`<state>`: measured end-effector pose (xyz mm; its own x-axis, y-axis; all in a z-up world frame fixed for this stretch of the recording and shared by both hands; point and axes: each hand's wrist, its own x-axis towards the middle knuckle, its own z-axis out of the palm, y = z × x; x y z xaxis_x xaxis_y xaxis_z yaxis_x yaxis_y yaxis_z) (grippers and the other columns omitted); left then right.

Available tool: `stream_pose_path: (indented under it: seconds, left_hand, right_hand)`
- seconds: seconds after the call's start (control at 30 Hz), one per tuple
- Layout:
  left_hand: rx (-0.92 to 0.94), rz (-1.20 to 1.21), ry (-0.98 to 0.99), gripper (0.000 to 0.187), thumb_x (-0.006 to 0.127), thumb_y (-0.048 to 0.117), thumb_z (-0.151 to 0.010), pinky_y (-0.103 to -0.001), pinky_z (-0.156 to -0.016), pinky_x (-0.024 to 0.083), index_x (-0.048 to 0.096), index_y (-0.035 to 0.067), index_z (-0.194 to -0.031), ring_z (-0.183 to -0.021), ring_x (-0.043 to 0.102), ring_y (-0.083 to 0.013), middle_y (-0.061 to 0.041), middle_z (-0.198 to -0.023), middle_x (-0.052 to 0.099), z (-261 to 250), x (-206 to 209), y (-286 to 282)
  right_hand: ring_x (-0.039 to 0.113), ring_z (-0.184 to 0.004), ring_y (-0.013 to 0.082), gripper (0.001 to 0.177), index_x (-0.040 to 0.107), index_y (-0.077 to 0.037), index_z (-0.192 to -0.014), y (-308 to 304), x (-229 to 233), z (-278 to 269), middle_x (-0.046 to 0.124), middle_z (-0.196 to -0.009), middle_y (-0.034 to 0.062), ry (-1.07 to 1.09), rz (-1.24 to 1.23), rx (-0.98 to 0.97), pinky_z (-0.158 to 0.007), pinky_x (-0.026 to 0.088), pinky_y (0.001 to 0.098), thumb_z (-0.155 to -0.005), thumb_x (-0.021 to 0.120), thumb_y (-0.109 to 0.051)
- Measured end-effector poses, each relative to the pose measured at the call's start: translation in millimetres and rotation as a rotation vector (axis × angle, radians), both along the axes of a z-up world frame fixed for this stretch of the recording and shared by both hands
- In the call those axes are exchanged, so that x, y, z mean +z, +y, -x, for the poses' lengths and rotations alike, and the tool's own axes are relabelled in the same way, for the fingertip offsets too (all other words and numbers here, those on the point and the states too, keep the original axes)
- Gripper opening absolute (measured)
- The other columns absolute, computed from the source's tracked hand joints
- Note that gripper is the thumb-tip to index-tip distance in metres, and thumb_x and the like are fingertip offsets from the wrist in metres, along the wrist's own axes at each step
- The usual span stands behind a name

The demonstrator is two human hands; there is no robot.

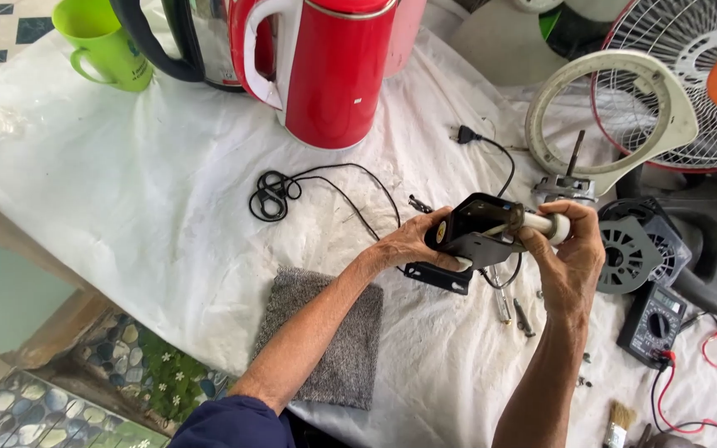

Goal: The person assembles a small electric motor onto a black metal bracket. They insert the motor, align it, and then use a screwdriver to tighten screws, securing the motor in place. The person also handles a white plastic component and various small screws during the process.

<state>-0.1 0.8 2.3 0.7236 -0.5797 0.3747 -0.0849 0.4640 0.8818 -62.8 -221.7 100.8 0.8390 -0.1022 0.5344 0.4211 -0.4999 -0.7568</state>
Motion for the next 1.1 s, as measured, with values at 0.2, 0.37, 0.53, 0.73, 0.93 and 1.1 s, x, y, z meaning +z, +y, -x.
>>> stream_pose_path:
  seconds: [0.2,0.37,0.53,0.73,0.93,1.1]
  left_hand:
    - [0.02,-0.03,0.007,0.059,0.101,0.026,-0.066,-0.023,-0.092,0.046,0.066,0.023,-0.113,-0.097,0.058,-0.0036,0.009,-0.096,0.065,-5,-16,-9]
    - [0.023,-0.039,0.004,0.059,0.1,0.026,-0.065,-0.025,-0.092,0.047,0.066,0.023,-0.113,-0.097,0.058,-0.0052,0.009,-0.096,0.065,-1,-12,-7]
    - [0.017,-0.038,0.016,0.06,0.101,0.026,-0.065,-0.024,-0.092,0.047,0.066,0.023,-0.114,-0.097,0.059,-0.0049,0.009,-0.098,0.066,-5,-15,-8]
    - [0.004,-0.033,0.037,0.059,0.1,0.023,-0.066,-0.023,-0.091,0.048,0.066,0.023,-0.114,-0.095,0.058,-0.0035,0.01,-0.096,0.065,-4,-11,-7]
    - [0.011,-0.045,0.023,0.059,0.1,0.023,-0.065,-0.022,-0.091,0.048,0.066,0.022,-0.113,-0.094,0.058,-0.0032,0.01,-0.094,0.065,-5,-13,-6]
    - [-0.002,-0.009,0.027,0.057,0.1,0.023,-0.067,-0.023,-0.09,0.047,0.067,0.024,-0.113,-0.094,0.058,-0.0026,0.01,-0.095,0.067,-4,-15,-9]
  right_hand:
    - [0.057,-0.099,0.0166,0.045,0.062,0.004,-0.125,1,4,2,0.058,-0.107,0.0162,0.029,-0.023,0.032,-0.091,0.052,0.0316,-0.092,0.085,-0.016]
    - [0.055,-0.1,0.0173,0.052,0.058,0.006,-0.133,5,7,5,0.056,-0.109,0.0171,0.04,-0.036,0.062,-0.093,0.052,0.0333,-0.093,0.083,-0.016]
    - [0.055,-0.101,0.0148,0.049,0.06,0.004,-0.134,9,13,7,0.058,-0.108,0.0156,0.079,-0.053,0.08,-0.094,0.052,0.0324,-0.093,0.081,-0.015]
    - [0.06,-0.104,0.0194,0.043,0.061,0.005,-0.13,8,11,7,0.06,-0.112,0.0186,0.062,-0.066,0.109,-0.097,0.053,0.036,-0.094,0.079,-0.009]
    - [0.065,-0.111,0.0268,0.032,0.061,0.007,-0.118,5,6,3,0.063,-0.113,0.0205,-0.023,-0.041,0.109,-0.098,0.054,0.0372,-0.094,0.08,-0.001]
    - [0.066,-0.112,0.0307,0.029,0.06,0.007,-0.114,11,6,4,0.06,-0.111,0.0202,-0.111,-0.019,0.126,-0.102,0.053,0.0409,-0.092,0.079,0.006]
